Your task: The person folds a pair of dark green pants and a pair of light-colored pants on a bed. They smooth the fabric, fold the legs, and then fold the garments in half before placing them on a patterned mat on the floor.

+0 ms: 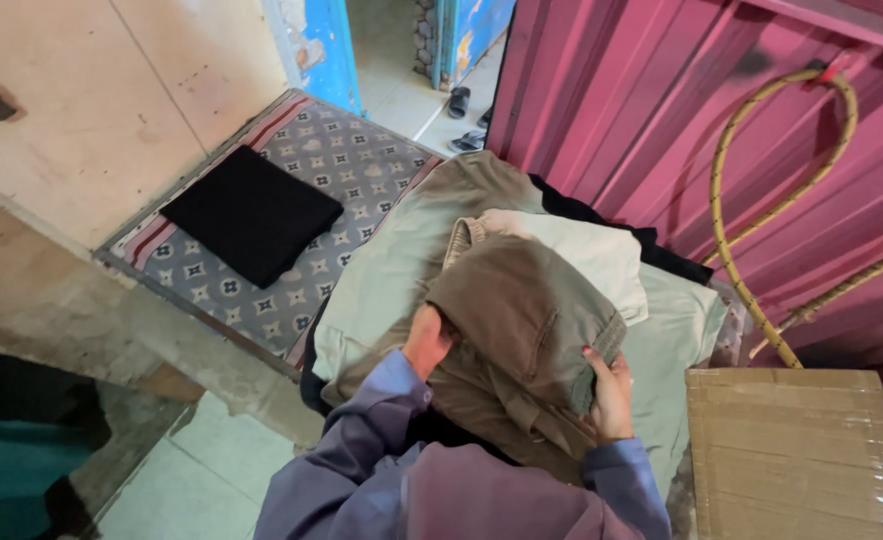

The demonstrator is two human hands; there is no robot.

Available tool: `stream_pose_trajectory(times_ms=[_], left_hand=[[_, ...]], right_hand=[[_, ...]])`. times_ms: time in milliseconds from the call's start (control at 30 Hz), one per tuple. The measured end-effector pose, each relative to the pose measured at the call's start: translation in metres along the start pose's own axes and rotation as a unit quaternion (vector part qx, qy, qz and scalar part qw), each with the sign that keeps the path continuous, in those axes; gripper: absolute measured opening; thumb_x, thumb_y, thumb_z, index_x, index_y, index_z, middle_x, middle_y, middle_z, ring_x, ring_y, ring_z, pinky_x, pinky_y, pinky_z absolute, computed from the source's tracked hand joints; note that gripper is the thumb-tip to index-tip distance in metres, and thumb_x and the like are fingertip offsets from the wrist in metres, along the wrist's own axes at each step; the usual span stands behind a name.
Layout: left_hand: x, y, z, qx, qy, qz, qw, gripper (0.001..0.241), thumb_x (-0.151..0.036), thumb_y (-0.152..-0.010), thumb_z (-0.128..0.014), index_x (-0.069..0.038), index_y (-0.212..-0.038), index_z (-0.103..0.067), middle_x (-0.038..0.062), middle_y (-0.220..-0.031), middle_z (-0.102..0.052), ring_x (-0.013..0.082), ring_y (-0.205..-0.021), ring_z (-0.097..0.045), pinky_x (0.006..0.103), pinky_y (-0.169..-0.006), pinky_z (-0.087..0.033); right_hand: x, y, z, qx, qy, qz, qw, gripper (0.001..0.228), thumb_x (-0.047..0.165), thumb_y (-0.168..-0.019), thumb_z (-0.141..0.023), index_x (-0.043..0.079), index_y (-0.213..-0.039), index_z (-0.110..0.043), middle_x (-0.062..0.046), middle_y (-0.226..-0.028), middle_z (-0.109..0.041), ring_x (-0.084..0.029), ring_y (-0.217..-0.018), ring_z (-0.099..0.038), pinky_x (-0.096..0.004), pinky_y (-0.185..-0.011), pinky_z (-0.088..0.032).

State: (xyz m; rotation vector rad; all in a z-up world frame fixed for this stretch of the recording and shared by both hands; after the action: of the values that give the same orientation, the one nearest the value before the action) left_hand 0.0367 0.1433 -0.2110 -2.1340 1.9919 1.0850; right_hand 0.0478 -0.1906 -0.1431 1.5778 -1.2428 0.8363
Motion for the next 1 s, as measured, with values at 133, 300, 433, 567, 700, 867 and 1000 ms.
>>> stream_pose_trajectory(times_ms=[133,300,433,567,700,867,1000], left_hand=[[0.003,-0.005,0.042,-0.032,0.029,0.043,0.998,0.035,-0.032,-0.103,-0.050,-0.013,-0.129,-0.065,0.002,-0.120,-0.074,0.0220,-0.107,-0.068,0.0406,-0.088,-0.056],[-0.026,0.076,0.074,-0.062,0.033,0.027,0.997,0.031,-0.031,-0.102,-0.050,-0.015,-0.126,-0.059,0.007,-0.113,-0.074,0.0267,-0.104,-0.068,0.0437,-0.086,-0.058],[-0.065,0.141,0.140,-0.144,-0.072,-0.207,0.965,0.021,-0.025,-0.104,-0.051,-0.013,-0.118,-0.059,0.009,-0.093,-0.070,0.0246,-0.079,-0.068,0.0393,-0.066,-0.056],[-0.081,0.158,0.215,-0.269,-0.082,-0.315,0.906,0.017,-0.021,-0.106,-0.050,-0.010,-0.111,-0.061,0.003,-0.085,-0.066,0.0151,-0.068,-0.060,0.0304,-0.060,-0.051],[-0.071,0.130,0.200,-0.207,-0.135,-0.420,0.873,0.011,-0.018,-0.108,-0.053,-0.010,-0.110,-0.061,0.001,-0.083,-0.061,0.0106,-0.068,-0.055,0.0262,-0.062,-0.049],[-0.061,0.076,0.094,-0.025,-0.245,-0.295,0.923,0.018,-0.022,-0.103,-0.060,-0.010,-0.117,-0.062,-0.001,-0.093,-0.065,0.0081,-0.078,-0.060,0.0254,-0.070,-0.054],[-0.059,-0.018,0.071,-0.027,-0.386,-0.306,0.870,0.031,-0.032,-0.106,-0.059,-0.004,-0.115,-0.070,0.006,-0.097,-0.072,0.0138,-0.085,-0.063,0.0309,-0.075,-0.052]], right_hand=[[-0.028,-0.016,0.001,0.007,0.188,0.089,0.978,0.043,0.016,-0.090,-0.077,-0.005,-0.125,-0.061,-0.013,-0.113,-0.072,-0.022,-0.101,-0.066,-0.037,-0.091,-0.052],[-0.049,-0.027,0.006,0.047,0.276,0.178,0.943,0.058,0.026,-0.088,-0.078,-0.005,-0.131,-0.057,-0.016,-0.121,-0.069,-0.027,-0.110,-0.065,-0.036,-0.096,-0.049],[-0.023,0.011,-0.009,-0.103,0.473,0.304,0.820,0.075,0.029,-0.087,-0.080,-0.007,-0.145,-0.050,-0.026,-0.130,-0.057,-0.043,-0.120,-0.053,-0.049,-0.103,-0.043],[0.032,0.081,-0.091,-0.132,0.600,0.412,0.673,0.079,0.025,-0.083,-0.081,0.001,-0.151,-0.050,-0.029,-0.148,-0.050,-0.045,-0.139,-0.042,-0.057,-0.114,-0.035],[0.016,0.076,-0.166,0.057,0.617,0.469,0.629,0.077,0.031,-0.080,-0.079,0.013,-0.148,-0.048,-0.017,-0.160,-0.040,-0.040,-0.150,-0.034,-0.058,-0.122,-0.030],[-0.028,0.057,-0.224,0.173,0.685,0.391,0.589,0.093,0.040,-0.076,-0.079,0.024,-0.157,-0.036,-0.009,-0.169,-0.017,-0.038,-0.156,-0.011,-0.066,-0.119,-0.014],[-0.043,0.050,-0.216,0.183,0.702,0.361,0.586,0.097,0.035,-0.073,-0.078,0.027,-0.158,-0.032,-0.007,-0.170,-0.014,-0.036,-0.157,-0.009,-0.064,-0.123,-0.012]])
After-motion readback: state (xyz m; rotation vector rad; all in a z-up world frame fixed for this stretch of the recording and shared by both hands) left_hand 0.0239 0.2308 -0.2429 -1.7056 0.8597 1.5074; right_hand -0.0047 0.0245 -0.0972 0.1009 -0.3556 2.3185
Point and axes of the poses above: each hand's wrist, its own y-axis away from the middle knuckle, its own z-axis out of the back of the hand, x = y × z, the point moved 4 cm from there along -y, towards the middle knuckle
